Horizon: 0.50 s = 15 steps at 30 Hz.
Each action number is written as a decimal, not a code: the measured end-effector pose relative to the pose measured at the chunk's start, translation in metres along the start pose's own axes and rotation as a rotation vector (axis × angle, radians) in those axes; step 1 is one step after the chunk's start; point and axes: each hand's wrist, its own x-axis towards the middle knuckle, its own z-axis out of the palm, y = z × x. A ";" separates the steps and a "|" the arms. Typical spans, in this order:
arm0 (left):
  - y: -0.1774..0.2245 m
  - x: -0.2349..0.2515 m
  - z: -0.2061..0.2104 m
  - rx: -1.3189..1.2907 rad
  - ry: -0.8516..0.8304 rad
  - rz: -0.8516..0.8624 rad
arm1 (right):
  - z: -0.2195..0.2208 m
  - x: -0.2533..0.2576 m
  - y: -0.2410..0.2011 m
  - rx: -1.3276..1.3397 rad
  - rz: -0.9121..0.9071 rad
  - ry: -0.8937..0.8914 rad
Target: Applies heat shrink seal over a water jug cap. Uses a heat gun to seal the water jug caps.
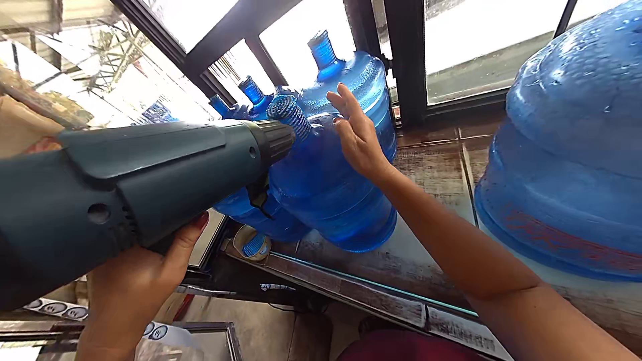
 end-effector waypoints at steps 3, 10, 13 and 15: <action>-0.019 -0.012 0.004 -0.121 0.071 -0.037 | 0.000 0.001 -0.002 -0.035 0.022 0.006; -0.051 -0.026 0.041 -0.384 0.143 0.001 | 0.000 -0.001 -0.003 -0.136 0.029 0.006; -0.063 -0.032 0.068 -0.464 0.135 0.023 | 0.000 0.000 -0.005 -0.145 0.049 0.020; -0.074 -0.035 0.084 -0.511 0.126 0.018 | 0.000 0.001 -0.006 -0.170 0.066 0.028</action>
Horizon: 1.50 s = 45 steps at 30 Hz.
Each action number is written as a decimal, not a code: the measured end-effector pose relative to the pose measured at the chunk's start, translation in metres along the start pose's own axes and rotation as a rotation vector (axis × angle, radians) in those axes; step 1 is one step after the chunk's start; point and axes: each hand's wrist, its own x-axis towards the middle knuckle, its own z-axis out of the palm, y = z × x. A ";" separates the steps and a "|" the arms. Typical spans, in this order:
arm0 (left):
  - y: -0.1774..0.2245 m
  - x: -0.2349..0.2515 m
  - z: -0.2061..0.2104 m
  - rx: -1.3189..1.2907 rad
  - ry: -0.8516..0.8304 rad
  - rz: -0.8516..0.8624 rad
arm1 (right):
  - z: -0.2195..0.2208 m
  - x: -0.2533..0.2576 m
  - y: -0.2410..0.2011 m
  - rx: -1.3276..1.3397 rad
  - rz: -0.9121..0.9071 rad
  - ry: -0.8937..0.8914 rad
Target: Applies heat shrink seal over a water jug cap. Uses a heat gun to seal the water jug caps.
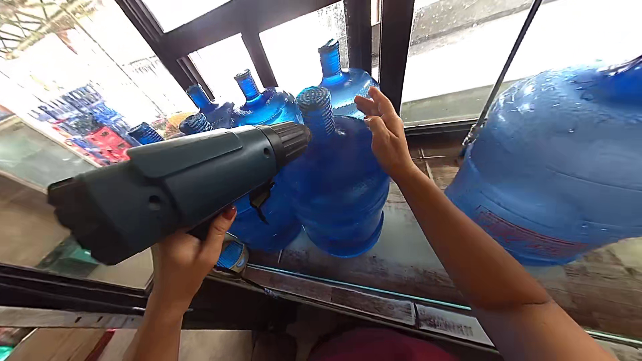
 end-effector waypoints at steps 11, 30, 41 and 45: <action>-0.064 0.023 -0.009 -0.377 0.038 -0.200 | 0.008 -0.004 -0.008 -0.338 0.032 0.049; -0.111 0.078 0.030 -0.454 -0.251 -0.271 | 0.013 -0.003 -0.014 -0.597 0.257 0.164; -0.071 0.159 0.082 -0.898 -0.448 -0.725 | 0.016 -0.002 -0.014 -0.538 0.262 0.220; -0.062 0.165 0.092 -0.980 -0.513 -0.795 | 0.015 -0.002 -0.012 -0.496 0.253 0.247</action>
